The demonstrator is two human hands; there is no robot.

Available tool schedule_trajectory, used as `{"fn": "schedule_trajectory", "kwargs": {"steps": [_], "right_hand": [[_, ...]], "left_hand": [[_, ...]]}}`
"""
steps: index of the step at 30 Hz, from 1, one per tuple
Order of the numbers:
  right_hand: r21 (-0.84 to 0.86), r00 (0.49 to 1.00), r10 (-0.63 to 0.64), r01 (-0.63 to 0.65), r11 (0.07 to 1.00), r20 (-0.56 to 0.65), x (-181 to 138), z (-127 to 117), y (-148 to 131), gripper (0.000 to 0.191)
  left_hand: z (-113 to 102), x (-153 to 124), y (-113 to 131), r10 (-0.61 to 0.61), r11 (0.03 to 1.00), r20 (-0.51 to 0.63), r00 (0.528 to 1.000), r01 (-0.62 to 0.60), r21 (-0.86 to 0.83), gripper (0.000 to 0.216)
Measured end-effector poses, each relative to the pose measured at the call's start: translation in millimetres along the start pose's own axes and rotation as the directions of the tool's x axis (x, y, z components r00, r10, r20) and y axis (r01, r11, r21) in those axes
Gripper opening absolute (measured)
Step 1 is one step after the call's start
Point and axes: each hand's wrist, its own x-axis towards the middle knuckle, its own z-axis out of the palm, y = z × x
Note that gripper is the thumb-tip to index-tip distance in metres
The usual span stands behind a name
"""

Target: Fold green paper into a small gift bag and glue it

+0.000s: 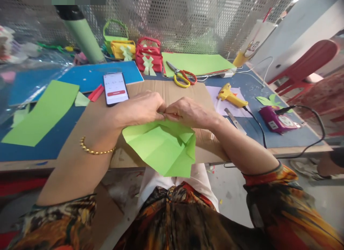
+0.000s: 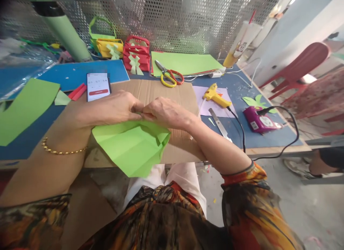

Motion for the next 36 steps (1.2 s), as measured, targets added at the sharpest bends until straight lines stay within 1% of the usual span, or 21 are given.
{"fn": "schedule_trajectory", "kwargs": {"steps": [2,4,6,8,10,12,14,15,17,19,23,28,30,34,36], "right_hand": [[-0.042,0.999,0.041,-0.041,0.998,-0.01,-1.2,-2.0,-1.9,0.027],[-0.066,0.996,0.085,-0.085,0.994,-0.006,-3.8,-6.5,-0.5,0.035],[-0.078,0.994,0.108,-0.105,0.991,0.033,-7.8,-12.8,4.0,0.044],[-0.085,0.989,0.121,-0.113,0.99,0.086,-12.4,-19.6,9.8,0.049],[-0.069,0.983,0.143,-0.136,0.988,0.115,-16.0,-25.0,14.9,0.045],[-0.024,0.978,0.154,-0.152,0.988,0.138,-18.0,-27.8,18.2,0.034],[0.017,0.981,0.144,-0.148,0.989,0.13,-18.5,-28.0,19.7,0.025],[0.029,0.984,0.135,-0.139,0.99,0.114,-18.5,-27.5,20.1,0.024],[0.04,0.99,0.114,-0.117,0.992,0.079,-18.3,-26.3,20.2,0.027],[0.029,0.993,0.094,-0.096,0.995,0.07,-18.3,-25.5,19.9,0.031],[-0.019,0.993,0.069,-0.067,0.998,0.094,-18.9,-26.0,18.0,0.035],[0.011,0.994,0.067,-0.069,0.998,0.09,-21.2,-28.3,15.2,0.035],[0.022,0.994,0.072,-0.074,0.997,0.081,-21.9,-29.1,15.3,0.034],[0.029,0.991,0.112,-0.114,0.993,0.073,-20.1,-27.4,16.5,0.027],[0.012,0.987,0.138,-0.139,0.99,0.086,-17.7,-24.5,15.5,0.028]], "left_hand": [[-0.8,-1.9,1.0,0.016,1.0,-0.009,1.0,-0.016,-0.004,0.022],[-1.6,-3.2,-0.2,0.032,0.999,-0.046,0.998,-0.031,0.023,0.022],[-2.5,-3.4,-2.9,0.034,0.997,-0.084,0.996,-0.028,0.066,0.021],[-3.8,-3.2,-5.3,0.02,0.995,-0.095,0.995,-0.011,0.096,0.019],[-5.9,-3.2,-6.8,-0.01,0.994,-0.077,0.997,0.018,0.105,0.017],[-8.2,-3.8,-7.7,-0.033,0.994,-0.065,0.997,0.04,0.104,0.016],[-10.3,-4.8,-8.5,-0.032,0.994,-0.052,0.998,0.037,0.098,0.015],[-11.1,-5.4,-9.0,-0.029,0.995,-0.047,0.998,0.033,0.09,0.015],[-12.2,-6.4,-10.0,-0.033,0.997,-0.037,0.999,0.035,0.068,0.014],[-12.2,-6.5,-10.7,-0.052,0.997,-0.022,0.998,0.053,0.05,0.013],[-9.7,-4.8,-8.5,-0.079,0.995,0.037,0.996,0.076,0.066,0.011],[-6.8,-4.1,-2.3,-0.059,0.997,0.071,0.996,0.056,0.046,0.017],[-6.1,-4.1,-2.0,-0.05,0.998,0.066,0.997,0.046,0.053,0.015],[-4.6,-4.1,-2.5,0.038,0.994,0.016,0.999,-0.04,0.105,0.015],[-4.1,-5.2,-0.7,0.044,0.99,-0.008,0.999,-0.043,0.135,0.015]]}}
